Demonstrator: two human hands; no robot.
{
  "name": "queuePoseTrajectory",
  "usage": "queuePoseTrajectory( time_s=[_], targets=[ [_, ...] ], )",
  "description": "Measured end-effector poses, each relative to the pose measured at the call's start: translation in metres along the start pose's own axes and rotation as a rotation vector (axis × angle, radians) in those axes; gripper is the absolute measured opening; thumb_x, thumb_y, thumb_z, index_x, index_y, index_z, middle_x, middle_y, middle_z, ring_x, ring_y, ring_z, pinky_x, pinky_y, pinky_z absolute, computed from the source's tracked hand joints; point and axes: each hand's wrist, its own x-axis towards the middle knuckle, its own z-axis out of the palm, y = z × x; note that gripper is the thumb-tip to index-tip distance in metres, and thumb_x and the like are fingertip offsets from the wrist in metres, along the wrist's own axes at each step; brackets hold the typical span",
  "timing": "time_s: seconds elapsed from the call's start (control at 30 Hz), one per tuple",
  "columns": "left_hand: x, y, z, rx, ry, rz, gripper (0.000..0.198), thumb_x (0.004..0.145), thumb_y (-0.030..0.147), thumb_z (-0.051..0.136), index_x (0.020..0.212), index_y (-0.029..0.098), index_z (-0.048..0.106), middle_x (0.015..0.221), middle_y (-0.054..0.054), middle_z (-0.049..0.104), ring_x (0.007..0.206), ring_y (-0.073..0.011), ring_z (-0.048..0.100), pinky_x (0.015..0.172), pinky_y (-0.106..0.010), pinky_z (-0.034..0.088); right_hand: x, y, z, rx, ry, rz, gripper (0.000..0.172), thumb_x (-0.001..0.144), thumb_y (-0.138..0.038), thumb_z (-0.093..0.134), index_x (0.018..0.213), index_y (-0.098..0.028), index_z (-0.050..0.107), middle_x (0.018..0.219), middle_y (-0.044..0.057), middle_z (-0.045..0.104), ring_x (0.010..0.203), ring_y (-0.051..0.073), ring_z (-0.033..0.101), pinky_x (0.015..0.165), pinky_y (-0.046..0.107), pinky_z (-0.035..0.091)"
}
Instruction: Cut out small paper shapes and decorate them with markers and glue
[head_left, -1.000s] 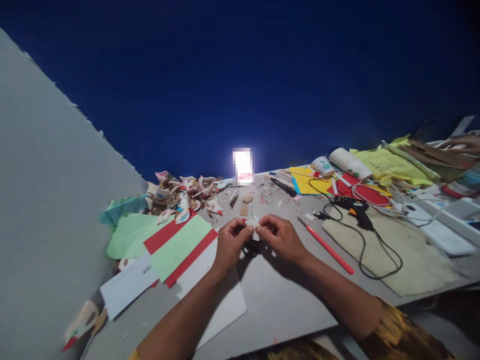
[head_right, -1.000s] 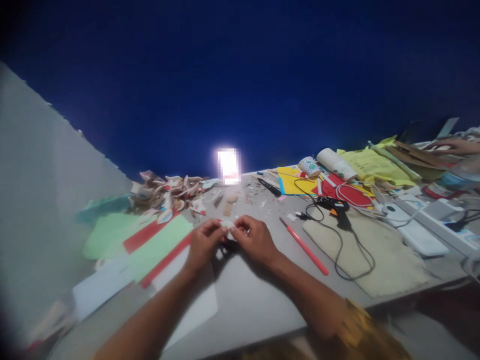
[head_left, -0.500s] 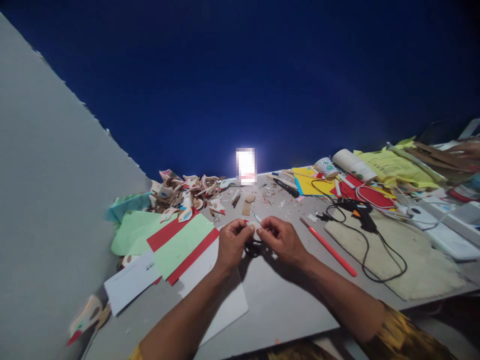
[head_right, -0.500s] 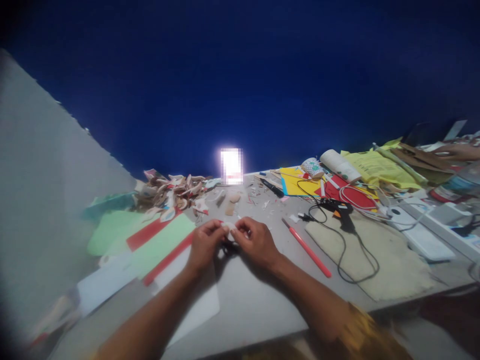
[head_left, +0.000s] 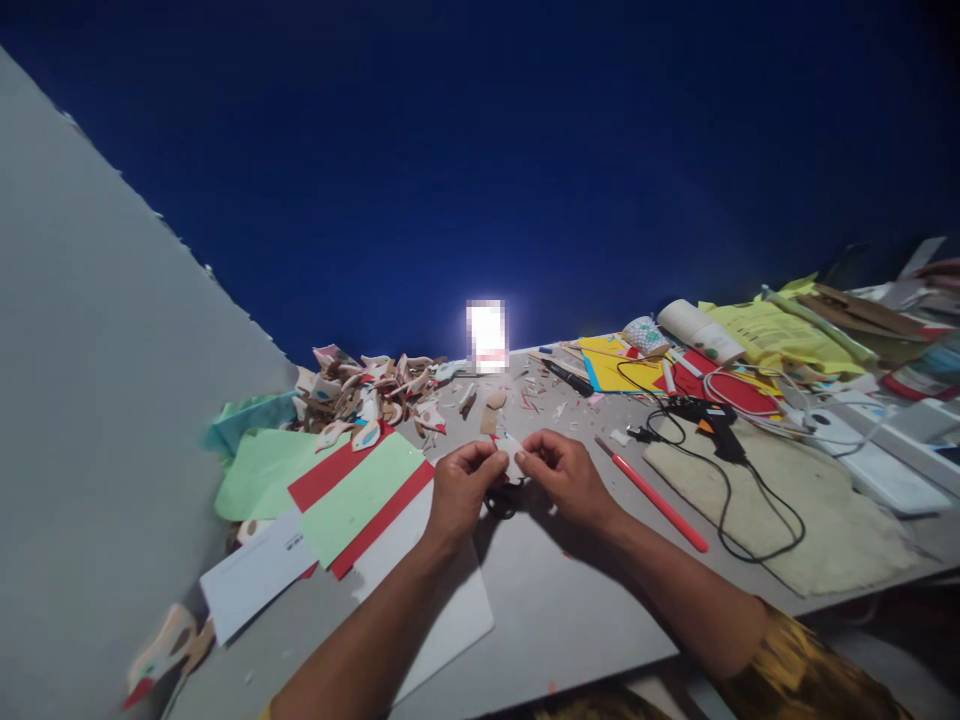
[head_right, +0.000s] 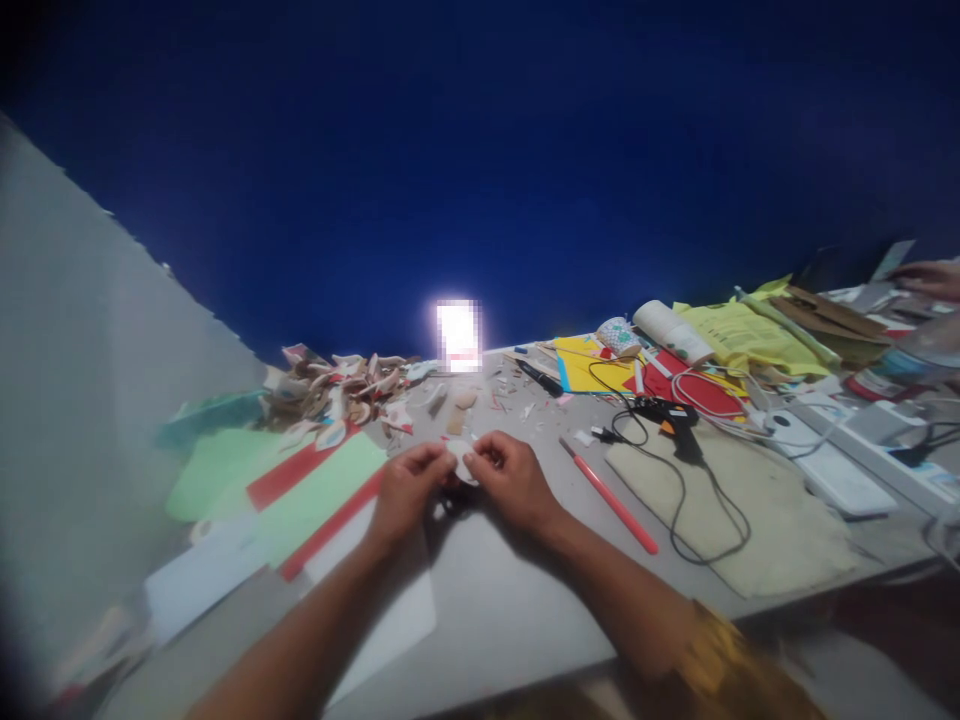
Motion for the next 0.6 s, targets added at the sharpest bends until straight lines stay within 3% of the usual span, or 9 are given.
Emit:
queuePoseTrajectory(
  time_s=[0.13, 0.33, 0.6],
  targets=[
    [0.0022, -0.0026, -0.0014, 0.002, -0.069, 0.000, 0.025, 0.071, 0.038, 0.083, 0.073, 0.016, 0.071, 0.059, 0.000, 0.064, 0.055, -0.0125, 0.058, 0.057, -0.023, 0.046, 0.0029, -0.0024, -0.0007, 0.072, 0.052, 0.013, 0.023, 0.081, -0.039, 0.068, 0.074, -0.018, 0.062, 0.064, -0.003, 0.055, 0.060, 0.013, 0.047, 0.057, 0.026, 0.038],
    [0.0033, -0.0070, -0.0015, -0.204, -0.120, -0.078, 0.028, 0.076, 0.041, 0.079, 0.084, 0.017, 0.069, 0.061, 0.000, 0.065, 0.053, -0.0124, 0.057, 0.055, -0.024, 0.045, -0.0004, -0.0049, 0.0012, 0.095, 0.035, 0.007, 0.020, 0.083, -0.037, 0.065, 0.077, -0.018, 0.065, 0.067, -0.001, 0.060, 0.062, 0.014, 0.052, 0.059, 0.026, 0.040],
    [0.0015, -0.0023, 0.0007, -0.209, -0.039, -0.056, 0.023, 0.069, 0.034, 0.081, 0.078, 0.018, 0.066, 0.057, 0.004, 0.061, 0.049, -0.0108, 0.055, 0.052, -0.023, 0.044, -0.0020, 0.0013, 0.0018, -0.102, -0.018, -0.042, 0.019, 0.086, -0.035, 0.062, 0.080, -0.018, 0.066, 0.068, -0.001, 0.061, 0.063, 0.014, 0.052, 0.060, 0.026, 0.039]
  ],
)
